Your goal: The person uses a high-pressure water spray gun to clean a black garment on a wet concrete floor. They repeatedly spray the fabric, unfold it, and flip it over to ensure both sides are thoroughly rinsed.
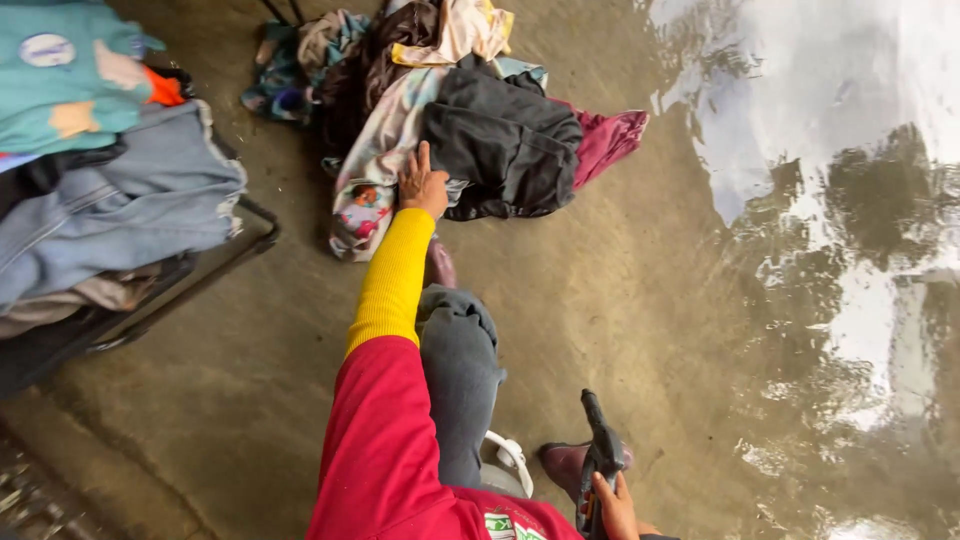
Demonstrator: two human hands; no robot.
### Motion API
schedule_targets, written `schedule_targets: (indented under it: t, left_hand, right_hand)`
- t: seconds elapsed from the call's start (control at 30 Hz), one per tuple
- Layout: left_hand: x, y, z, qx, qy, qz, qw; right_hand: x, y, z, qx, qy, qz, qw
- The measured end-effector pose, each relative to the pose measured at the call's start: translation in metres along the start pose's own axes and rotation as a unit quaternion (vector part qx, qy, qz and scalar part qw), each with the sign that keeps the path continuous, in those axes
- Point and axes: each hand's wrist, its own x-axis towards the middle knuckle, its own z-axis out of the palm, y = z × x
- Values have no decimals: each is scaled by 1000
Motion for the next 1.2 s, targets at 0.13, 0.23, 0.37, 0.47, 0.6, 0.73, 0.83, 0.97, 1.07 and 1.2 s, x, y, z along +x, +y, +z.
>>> schedule_targets:
  t: [0.13,0.23,0.37,0.47,0.6,0.73,0.83,0.97,1.07,1.2]
  left_hand:
    - [17,6,-10,49,-93,-23,994]
    - [6,10,-19,-12,-138,-36,990]
    - [30,-15,49,-223,-73,90,968]
    - [-76,53,-70,-545,-315,-14,777]
    - [-135,99,-140,-651,-411,102,630]
    - [-177,164,-214,-712,-457,173,505]
    - [-218,211,-251,-706,-480,253,455]
    - [-282,274,-276,-697,-496,322,405]
    - [-305,316,-280,-673,-521,386,356]
    - [-347,344,-306,-684,-542,386,298]
  right_hand:
    - [9,3,6,-63,8,24,998]
    - [-10,-16,22,-18,-29,73,997]
    - [-43,-57,48,-84,-52,124,987]
    - [-45,-56,52,-85,-94,101,987]
    - [1,-10,45,-241,-96,10,966]
    - [9,-5,46,-268,-81,-74,957]
    - [1,-23,50,-203,-68,-110,971]
    - [12,-59,51,-149,-69,-223,961]
    - [10,-107,54,-68,-24,-356,932]
    - [-41,-177,58,25,-10,-403,915]
